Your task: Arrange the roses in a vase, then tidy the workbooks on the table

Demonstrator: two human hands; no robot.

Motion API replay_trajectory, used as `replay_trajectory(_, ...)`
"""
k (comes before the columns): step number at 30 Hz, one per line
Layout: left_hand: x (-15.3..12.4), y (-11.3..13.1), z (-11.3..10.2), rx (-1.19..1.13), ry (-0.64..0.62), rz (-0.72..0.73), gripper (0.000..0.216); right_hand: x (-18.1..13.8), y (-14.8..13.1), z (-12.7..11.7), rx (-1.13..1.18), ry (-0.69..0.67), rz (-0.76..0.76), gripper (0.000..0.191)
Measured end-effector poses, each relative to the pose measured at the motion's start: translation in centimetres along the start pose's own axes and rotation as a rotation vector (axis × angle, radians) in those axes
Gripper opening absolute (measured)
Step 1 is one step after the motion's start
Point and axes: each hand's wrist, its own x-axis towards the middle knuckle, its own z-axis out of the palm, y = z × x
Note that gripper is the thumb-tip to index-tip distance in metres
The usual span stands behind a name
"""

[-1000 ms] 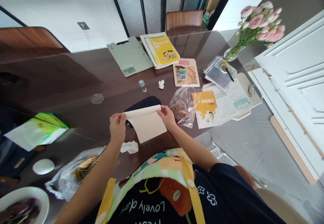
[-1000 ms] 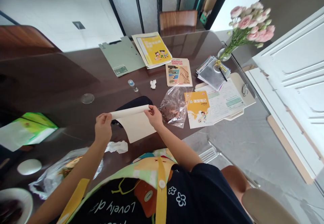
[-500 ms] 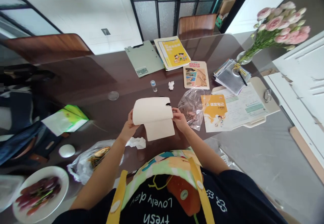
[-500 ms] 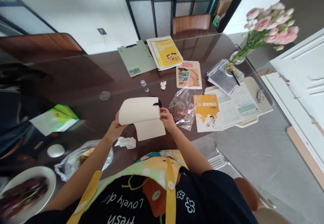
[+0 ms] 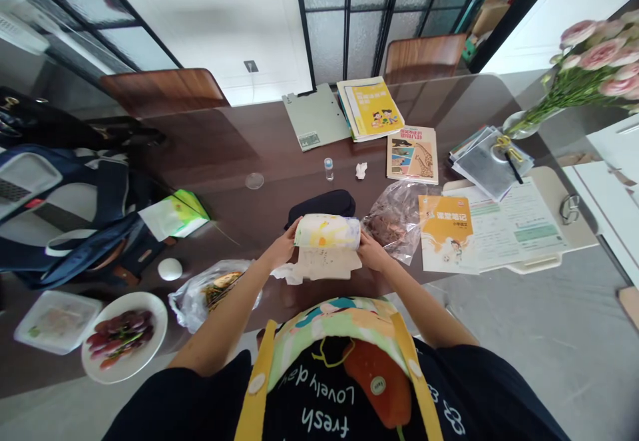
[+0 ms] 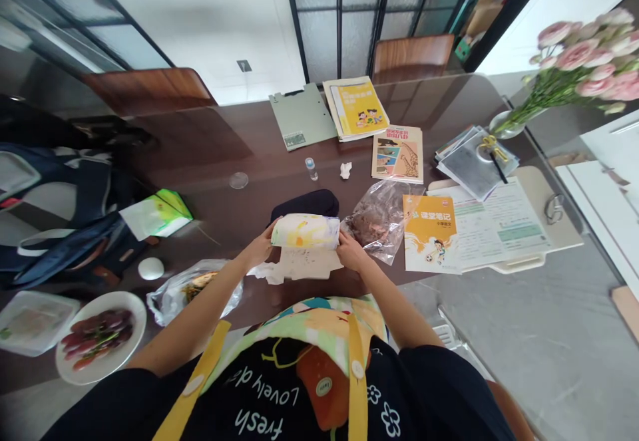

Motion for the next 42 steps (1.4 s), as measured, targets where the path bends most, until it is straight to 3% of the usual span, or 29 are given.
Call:
replay_trajectory(3, 0.7, 0.3, -0.4, 0.112, -0.130, -0.027, 0.022, -0.1, -1.1, 0.0, 0.040, 0.081, 0.025, 0.032)
replay_trajectory(5, 1.1, 0.6, -0.6, 0.175, -0.144, -0.008, 0.018, 0.3, -1.9, 0.1, 0.160, 0.168, 0.079, 0.031)
replay_trajectory(9, 1.4, 1.3, -0.2, 0.195, -0.127, 0.009, 0.020, 2.0, -2.7, 0.3, 0.370, 0.395, 0.253, 0.026)
replay_trajectory(15, 1.4, 3.7, 1.5, 0.034, -0.023, -0.082, 0.023, 4.3, -3.3, -1.9, 0.440, 0.487, 0.287, 0.032)
replay_trajectory(22, 1.8, 8.3, 2.1, -0.163, 0.145, -0.028, 0.026, 4.0, -5.4, -5.8, 0.540, 0.338, 0.197, 0.049)
replay_trajectory(26, 1.9, 10.3, 2.1, -0.387, 0.140, -0.088, 0.031, 4.0, -7.2, -7.2, 0.561, 0.288, 0.104, 0.064)
replay_trajectory(31, 1.6, 12.3, 2.2, -0.501, 0.156, -0.059, 0.032, 3.8, -9.5, -8.7, 0.644, 0.218, 0.061, 0.079)
replay_trajectory(35, 1.4, 13.3, 2.0, -0.553, 0.250, -0.059, 0.036, 3.2, -11.8, -9.8, 0.619, 0.089, 0.133, 0.097)
replay_trajectory(42, 1.4, 13.1, 0.6, -0.482, 0.306, -0.014, 0.041, 2.2, -13.7, -9.8, 0.588, -0.044, 0.094, 0.103)
